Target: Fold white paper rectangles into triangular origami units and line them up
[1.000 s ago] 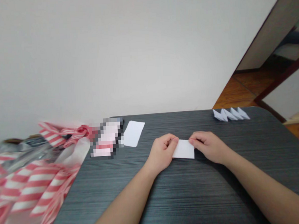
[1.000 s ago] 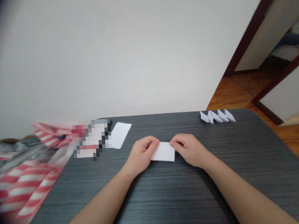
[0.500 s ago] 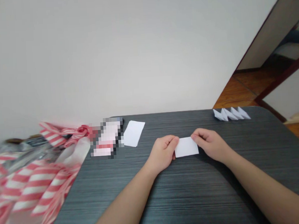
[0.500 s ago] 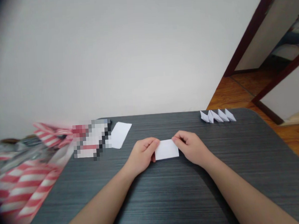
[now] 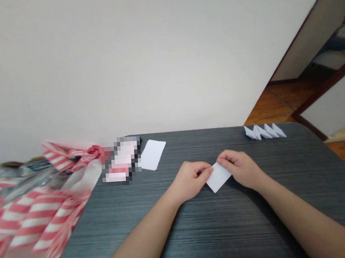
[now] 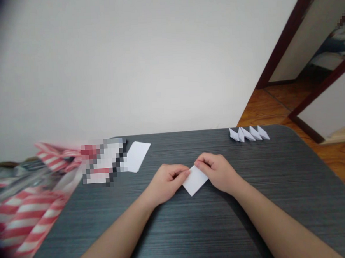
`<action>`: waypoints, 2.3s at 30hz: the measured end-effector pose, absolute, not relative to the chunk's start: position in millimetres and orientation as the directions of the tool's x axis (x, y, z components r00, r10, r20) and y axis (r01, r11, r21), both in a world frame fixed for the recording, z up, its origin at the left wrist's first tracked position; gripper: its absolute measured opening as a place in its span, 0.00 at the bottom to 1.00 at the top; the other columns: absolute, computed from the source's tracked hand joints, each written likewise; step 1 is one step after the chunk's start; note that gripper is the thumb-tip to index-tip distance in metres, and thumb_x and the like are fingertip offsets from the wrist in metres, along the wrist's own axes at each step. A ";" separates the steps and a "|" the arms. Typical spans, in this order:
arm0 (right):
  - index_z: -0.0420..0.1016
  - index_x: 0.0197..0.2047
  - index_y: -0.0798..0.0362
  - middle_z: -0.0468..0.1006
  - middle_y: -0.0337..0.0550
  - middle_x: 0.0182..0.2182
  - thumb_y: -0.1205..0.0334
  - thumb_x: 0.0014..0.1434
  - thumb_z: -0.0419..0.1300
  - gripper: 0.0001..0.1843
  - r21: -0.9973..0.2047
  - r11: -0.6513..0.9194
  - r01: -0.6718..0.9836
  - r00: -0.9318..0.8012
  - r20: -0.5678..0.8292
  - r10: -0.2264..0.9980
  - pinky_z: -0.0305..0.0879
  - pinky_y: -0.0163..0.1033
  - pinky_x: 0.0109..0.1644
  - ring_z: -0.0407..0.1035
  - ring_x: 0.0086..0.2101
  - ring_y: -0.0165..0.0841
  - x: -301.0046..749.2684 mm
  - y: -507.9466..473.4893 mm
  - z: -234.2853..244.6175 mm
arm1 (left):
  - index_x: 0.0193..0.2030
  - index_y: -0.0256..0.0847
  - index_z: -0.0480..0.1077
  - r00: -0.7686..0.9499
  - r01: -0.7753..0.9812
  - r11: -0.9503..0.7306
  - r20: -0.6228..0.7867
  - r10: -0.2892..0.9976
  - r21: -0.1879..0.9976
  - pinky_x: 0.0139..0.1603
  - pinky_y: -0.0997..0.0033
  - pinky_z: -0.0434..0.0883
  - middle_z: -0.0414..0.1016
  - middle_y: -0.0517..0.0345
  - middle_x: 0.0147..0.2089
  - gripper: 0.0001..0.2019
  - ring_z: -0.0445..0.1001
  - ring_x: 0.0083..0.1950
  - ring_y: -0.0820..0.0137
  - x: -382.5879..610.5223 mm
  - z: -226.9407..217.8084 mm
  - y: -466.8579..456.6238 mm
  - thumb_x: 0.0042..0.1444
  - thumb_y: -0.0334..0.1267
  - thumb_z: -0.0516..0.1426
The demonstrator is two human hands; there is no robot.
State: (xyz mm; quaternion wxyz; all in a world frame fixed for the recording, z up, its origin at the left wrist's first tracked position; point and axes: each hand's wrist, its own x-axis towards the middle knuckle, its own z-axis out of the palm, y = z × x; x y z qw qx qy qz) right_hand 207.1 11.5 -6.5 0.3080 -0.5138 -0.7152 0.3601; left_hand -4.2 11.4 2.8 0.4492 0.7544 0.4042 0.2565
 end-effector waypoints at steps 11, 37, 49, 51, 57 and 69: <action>0.70 0.40 0.52 0.75 0.35 0.22 0.55 0.63 0.58 0.09 -0.978 0.016 0.206 -0.296 -0.047 0.954 0.55 0.32 0.23 0.62 0.19 0.27 201.0 10.8 -14.4 | 0.34 0.38 0.69 0.330 0.199 0.046 -0.111 0.937 0.979 0.20 0.77 0.54 0.61 0.68 0.16 0.13 0.57 0.17 0.76 -3.0 -5.2 14.7 0.63 0.46 0.53; 0.80 0.42 0.54 0.71 0.33 0.18 0.64 0.62 0.56 0.12 -0.978 0.015 0.206 -0.304 -0.050 0.951 0.59 0.33 0.26 0.63 0.20 0.27 205.0 9.4 -10.6 | 0.42 0.37 0.73 0.356 0.088 0.036 -0.065 0.932 0.996 0.23 0.77 0.60 0.64 0.66 0.17 0.11 0.63 0.20 0.76 -6.5 -6.7 15.4 0.62 0.38 0.52; 0.75 0.49 0.54 0.70 0.34 0.21 0.61 0.65 0.54 0.13 -0.978 0.051 0.203 -0.318 -0.017 0.948 0.60 0.34 0.28 0.64 0.21 0.28 204.7 8.5 -11.0 | 0.42 0.39 0.72 0.351 0.155 -0.030 -0.027 0.936 0.987 0.22 0.78 0.59 0.65 0.66 0.22 0.07 0.64 0.21 0.77 -2.5 -9.5 14.3 0.60 0.39 0.56; 0.76 0.49 0.54 0.73 0.36 0.24 0.61 0.63 0.57 0.12 -0.970 0.054 0.237 -0.323 -0.026 0.946 0.60 0.33 0.27 0.64 0.22 0.28 202.2 8.1 -11.1 | 0.42 0.39 0.71 0.367 0.164 -0.051 -0.013 0.930 0.985 0.23 0.78 0.59 0.64 0.67 0.22 0.07 0.64 0.22 0.77 -3.2 -10.7 14.1 0.61 0.39 0.56; 0.78 0.45 0.53 0.74 0.37 0.24 0.60 0.62 0.59 0.11 -0.954 0.071 0.292 -0.283 -0.016 0.959 0.61 0.34 0.27 0.65 0.23 0.28 200.6 8.8 -13.3 | 0.52 0.40 0.67 0.360 0.127 -0.017 -0.030 0.932 0.992 0.22 0.78 0.61 0.67 0.68 0.23 0.14 0.64 0.21 0.77 -2.4 -9.2 14.5 0.61 0.40 0.56; 0.78 0.45 0.52 0.76 0.37 0.26 0.58 0.62 0.60 0.11 -0.945 0.116 0.307 -0.263 0.033 0.964 0.62 0.33 0.29 0.67 0.25 0.28 200.9 9.4 -15.1 | 0.45 0.39 0.71 0.365 0.231 0.025 -0.110 0.925 0.973 0.21 0.78 0.62 0.79 0.59 0.30 0.12 0.65 0.20 0.77 -0.9 -9.8 15.5 0.62 0.45 0.55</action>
